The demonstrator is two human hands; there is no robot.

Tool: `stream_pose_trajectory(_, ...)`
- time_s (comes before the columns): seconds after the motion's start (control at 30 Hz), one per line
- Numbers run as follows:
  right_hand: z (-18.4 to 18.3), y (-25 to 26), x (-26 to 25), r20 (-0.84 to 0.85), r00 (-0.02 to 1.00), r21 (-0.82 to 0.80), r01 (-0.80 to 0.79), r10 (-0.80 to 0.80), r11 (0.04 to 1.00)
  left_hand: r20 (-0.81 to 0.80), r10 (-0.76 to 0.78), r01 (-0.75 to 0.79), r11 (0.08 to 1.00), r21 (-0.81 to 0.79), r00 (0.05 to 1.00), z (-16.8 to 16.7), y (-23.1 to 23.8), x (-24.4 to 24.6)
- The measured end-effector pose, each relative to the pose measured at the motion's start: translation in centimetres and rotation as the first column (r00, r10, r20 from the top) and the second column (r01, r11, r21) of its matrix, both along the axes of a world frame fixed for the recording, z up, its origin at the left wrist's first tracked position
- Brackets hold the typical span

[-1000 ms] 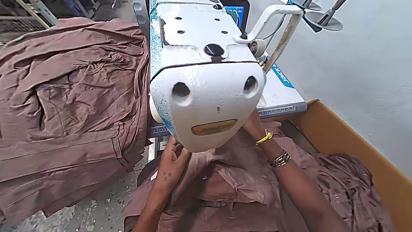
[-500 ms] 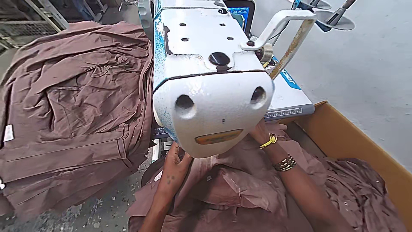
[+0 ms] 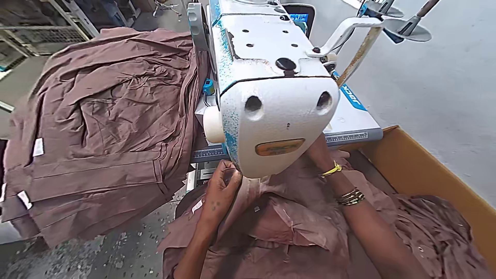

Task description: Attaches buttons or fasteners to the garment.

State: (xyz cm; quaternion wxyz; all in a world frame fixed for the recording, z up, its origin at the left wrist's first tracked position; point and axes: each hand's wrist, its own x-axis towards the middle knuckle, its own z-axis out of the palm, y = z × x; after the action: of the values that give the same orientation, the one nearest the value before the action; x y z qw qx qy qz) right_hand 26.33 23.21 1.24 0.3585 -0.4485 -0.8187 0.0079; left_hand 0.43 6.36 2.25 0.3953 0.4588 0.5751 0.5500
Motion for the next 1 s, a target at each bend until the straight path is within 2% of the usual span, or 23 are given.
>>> stream_pose_trajectory(0.07, 1.3, -0.8, -0.3, -0.089, 0.996, -0.059, -0.006, 0.001, 0.998, -0.011, -0.011, 0.011, 1.0, -0.025, 1.0, 0.0, 0.0, -0.3)
stream_pose_trajectory(0.13, 3.4, -2.7, -1.5, -0.115, 0.993, -0.051, -0.024, 0.018, 0.998, -0.123, -0.044, 0.043, 0.999, -0.007, 0.991, 0.1, -0.3, -0.6)
stream_pose_trajectory(0.2, 4.9, -5.5, -3.0, -0.035, 0.992, 0.137, -0.117, 0.122, 0.984, -0.354, -0.108, 0.166, 0.977, 0.137, 0.929, 0.4, -2.0, -0.7)
stream_pose_trajectory(0.27, 5.0, -8.3, -4.6, 0.085, 0.957, 0.308, -0.29, 0.277, 0.906, -0.42, -0.227, 0.35, 0.904, 0.244, 0.878, 1.0, -3.6, -0.8)
stream_pose_trajectory(0.33, 4.7, -9.7, -6.4, 0.232, 0.895, 0.408, -0.446, 0.382, 0.797, -0.426, -0.222, 0.362, 0.889, 0.282, 0.877, 0.9, -4.1, -0.4)
stream_pose_trajectory(0.4, 4.8, -9.4, -7.4, 0.256, 0.891, 0.429, -0.451, 0.374, 0.783, -0.42, -0.182, 0.317, 0.908, 0.275, 0.889, 1.0, -4.0, -0.4)
stream_pose_trajectory(0.47, 4.8, -9.4, -7.3, 0.167, 0.896, 0.297, -0.443, 0.411, 0.846, -0.384, -0.152, 0.268, 0.925, 0.269, 0.911, 1.3, -4.4, -1.0)
stream_pose_trajectory(0.5, 4.8, -9.9, -6.8, 0.054, 0.874, 0.117, -0.486, 0.483, 0.866, -0.36, -0.134, 0.235, 0.938, 0.255, 0.923, 1.4, -4.8, -1.8)
stream_pose_trajectory(0.57, 4.9, -10.5, -5.6, -0.154, 0.814, -0.23, -0.58, 0.56, 0.781, -0.332, -0.072, 0.149, 0.966, 0.211, 0.94, 1.6, -5.2, -4.4)
stream_pose_trajectory(0.6, 5.0, -10.7, -5.2, -0.19, 0.829, -0.306, -0.558, 0.525, 0.771, -0.321, -0.03, 0.089, 0.981, 0.17, 0.947, 1.5, -5.2, -6.0)
stream_pose_trajectory(0.7, 4.4, -10.0, -5.4, -0.19, 0.928, -0.358, -0.37, 0.322, 0.857, -0.366, 0.059, -0.053, 0.998, 0.027, 0.929, 0.1, -4.8, -9.5)
stream_pose_trajectory(0.8, 5.0, -9.6, -7.3, -0.175, 0.969, -0.51, -0.242, 0.175, 0.826, -0.409, 0.083, -0.093, 0.996, -0.006, 0.909, -0.3, -4.4, -10.5)
stream_pose_trajectory(0.87, 5.5, -9.5, -7.7, -0.178, 0.97, -0.547, -0.239, 0.168, 0.802, -0.39, 0.09, -0.098, 0.995, -0.001, 0.917, -0.4, -4.4, -10.6)
stream_pose_trajectory(1.0, 5.3, -8.5, -5.9, -0.261, 0.935, -0.557, -0.348, 0.239, 0.754, -0.374, 0.1, -0.099, 0.995, 0.021, 0.922, -0.1, -3.7, -10.0)
